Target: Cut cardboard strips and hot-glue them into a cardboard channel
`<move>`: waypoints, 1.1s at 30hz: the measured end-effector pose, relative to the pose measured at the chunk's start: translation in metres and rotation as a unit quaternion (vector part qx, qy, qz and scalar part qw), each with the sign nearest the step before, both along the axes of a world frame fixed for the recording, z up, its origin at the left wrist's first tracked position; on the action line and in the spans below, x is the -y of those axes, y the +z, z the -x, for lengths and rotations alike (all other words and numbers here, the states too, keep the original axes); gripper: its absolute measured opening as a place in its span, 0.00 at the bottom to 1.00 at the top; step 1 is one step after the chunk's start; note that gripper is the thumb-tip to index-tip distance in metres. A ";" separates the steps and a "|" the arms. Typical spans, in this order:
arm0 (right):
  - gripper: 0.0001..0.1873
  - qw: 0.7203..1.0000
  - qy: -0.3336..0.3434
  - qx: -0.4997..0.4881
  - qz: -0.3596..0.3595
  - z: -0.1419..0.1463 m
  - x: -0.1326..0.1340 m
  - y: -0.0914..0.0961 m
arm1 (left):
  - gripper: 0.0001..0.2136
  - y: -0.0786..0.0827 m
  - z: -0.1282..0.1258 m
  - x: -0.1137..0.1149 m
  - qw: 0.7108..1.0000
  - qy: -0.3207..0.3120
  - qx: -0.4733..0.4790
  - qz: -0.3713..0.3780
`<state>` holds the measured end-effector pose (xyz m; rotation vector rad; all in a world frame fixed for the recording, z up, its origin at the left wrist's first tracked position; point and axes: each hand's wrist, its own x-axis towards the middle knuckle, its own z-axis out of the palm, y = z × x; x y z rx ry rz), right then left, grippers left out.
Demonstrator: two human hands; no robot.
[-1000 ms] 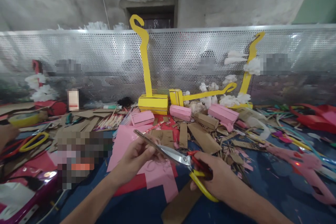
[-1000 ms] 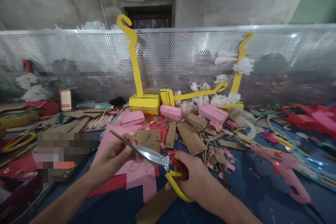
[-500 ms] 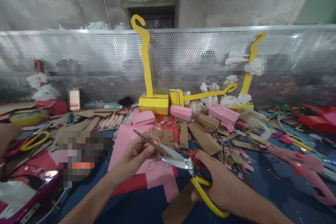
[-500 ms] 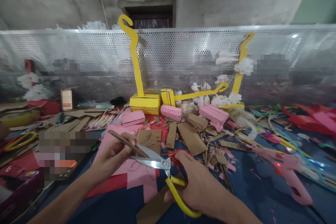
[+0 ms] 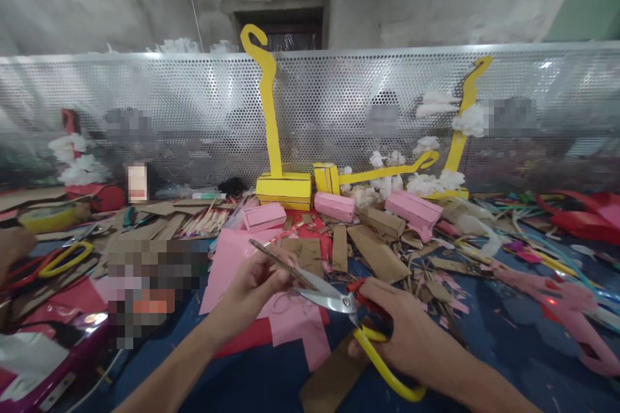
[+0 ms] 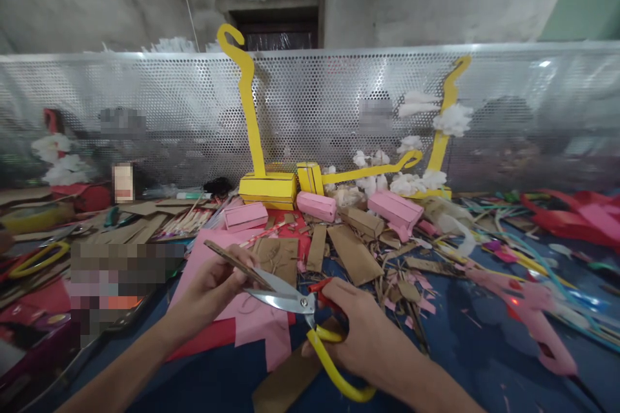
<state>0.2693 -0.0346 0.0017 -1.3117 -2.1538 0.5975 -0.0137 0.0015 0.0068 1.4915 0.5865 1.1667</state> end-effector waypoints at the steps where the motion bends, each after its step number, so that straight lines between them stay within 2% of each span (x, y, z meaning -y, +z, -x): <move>1: 0.19 1.000 -0.003 0.000 -0.001 0.000 0.000 -0.001 | 0.09 0.000 0.000 0.000 1.000 0.000 0.002 0.002; 11: 0.18 1.000 -0.002 0.006 -0.020 0.003 -0.002 -0.001 | 0.09 0.000 0.000 0.001 1.000 0.000 0.005 -0.004; 19: 0.19 0.999 -0.026 0.037 -0.029 0.000 -0.005 -0.006 | 0.08 0.002 -0.002 0.004 1.000 -0.002 0.028 0.007; 28: 0.17 0.999 -0.018 0.011 -0.025 -0.002 -0.010 -0.012 | 0.08 0.002 -0.003 0.005 1.000 -0.004 0.029 0.009; 33: 0.24 0.996 -0.053 0.029 -0.058 -0.004 -0.013 -0.016 | 0.06 -0.001 -0.005 0.004 0.999 -0.035 0.033 0.007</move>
